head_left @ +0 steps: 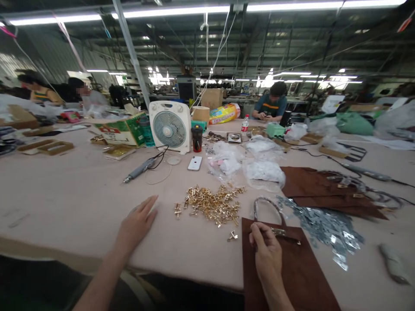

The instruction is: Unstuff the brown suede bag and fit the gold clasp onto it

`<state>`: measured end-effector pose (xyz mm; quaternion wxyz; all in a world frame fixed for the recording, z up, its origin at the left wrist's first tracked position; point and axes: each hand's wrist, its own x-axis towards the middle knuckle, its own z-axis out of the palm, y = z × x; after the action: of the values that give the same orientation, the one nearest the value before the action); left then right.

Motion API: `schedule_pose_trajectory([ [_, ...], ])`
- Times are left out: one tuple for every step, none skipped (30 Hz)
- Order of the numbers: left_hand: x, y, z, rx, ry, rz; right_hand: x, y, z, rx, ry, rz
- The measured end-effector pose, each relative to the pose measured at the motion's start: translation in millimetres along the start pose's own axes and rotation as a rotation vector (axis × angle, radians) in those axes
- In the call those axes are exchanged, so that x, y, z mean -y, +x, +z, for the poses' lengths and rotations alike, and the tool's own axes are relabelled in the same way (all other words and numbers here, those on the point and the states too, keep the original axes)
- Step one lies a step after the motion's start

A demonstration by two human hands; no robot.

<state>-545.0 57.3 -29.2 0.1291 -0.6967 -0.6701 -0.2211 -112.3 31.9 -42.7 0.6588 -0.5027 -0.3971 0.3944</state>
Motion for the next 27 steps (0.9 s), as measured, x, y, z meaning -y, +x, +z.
schedule_pose_trajectory([
  [-2,0,-0.7,-0.021,0.016,0.013,-1,1,-1,0.000,0.009,0.001],
  [-4,0,-1.2,-0.047,0.026,0.030,-1,2,-3,0.001,0.019,0.004],
  [-6,1,-1.7,-0.082,0.033,0.043,-2,3,-4,0.004,0.032,0.010],
  [-10,2,-2.1,-0.127,0.032,0.046,-2,4,-5,0.006,0.047,0.015],
  [-15,4,-2.2,-0.182,0.024,0.040,-1,5,-5,0.007,0.061,0.018],
  [-23,5,-2.3,-0.242,0.008,0.024,-1,5,-6,0.008,0.074,0.021],
  [-34,7,-2.1,-0.297,-0.021,0.009,0,6,-6,0.008,0.084,0.021],
  [-49,9,-1.7,-0.338,-0.066,0.008,0,7,-6,0.005,0.089,0.019],
  [-66,10,-1.2,-0.356,-0.124,0.029,0,8,-6,0.002,0.093,0.018],
  [-87,10,-0.6,-0.341,-0.195,0.073,1,8,-6,-0.003,0.097,0.016],
  [-110,10,0.0,-0.305,-0.278,0.139,0,9,-6,-0.007,0.100,0.017],
  [-135,9,0.7,-0.245,-0.360,0.201,0,9,-6,-0.012,0.105,0.018],
  [-160,8,1.5,-0.167,-0.432,0.274,0,9,-6,-0.019,0.111,0.020],
  [-184,6,2.5,-0.068,-0.491,0.325,-1,8,-6,-0.024,0.121,0.023],
  [-207,5,4.0,0.032,-0.535,0.366,-1,8,-6,-0.032,0.137,0.026],
  [-227,4,6.0,0.117,-0.569,0.396,-2,8,-6,-0.042,0.161,0.029],
  [-244,3,8.6,0.185,-0.594,0.418,-2,8,-6,-0.053,0.193,0.032],
  [-257,2,11.5,0.238,-0.609,0.439,-1,7,-7,-0.067,0.231,0.036],
  [-267,1,14.7,0.277,-0.621,0.455,-1,7,-7,-0.081,0.269,0.041],
  [-274,2,17.8,0.302,-0.634,0.464,0,7,-7,-0.097,0.307,0.047],
  [-279,2,20.3,0.319,-0.657,0.464,1,8,-7,-0.113,0.341,0.055],
  [-281,4,22.1,0.326,-0.698,0.454,1,8,-7,-0.126,0.372,0.065],
  [-283,6,23.0,0.321,-0.762,0.427,2,9,-8,-0.138,0.401,0.076],
  [-284,10,23.1,0.307,-0.850,0.376,3,10,-8,-0.146,0.430,0.090],
  [-287,14,22.7,0.291,-0.962,0.302,3,12,-9,-0.149,0.458,0.104],
  [-290,19,22.1,0.285,-1.101,0.206,3,14,-10,-0.149,0.484,0.116],
  [-294,24,21.7,0.293,-1.262,0.088,4,15,-11,-0.148,0.508,0.126],
])
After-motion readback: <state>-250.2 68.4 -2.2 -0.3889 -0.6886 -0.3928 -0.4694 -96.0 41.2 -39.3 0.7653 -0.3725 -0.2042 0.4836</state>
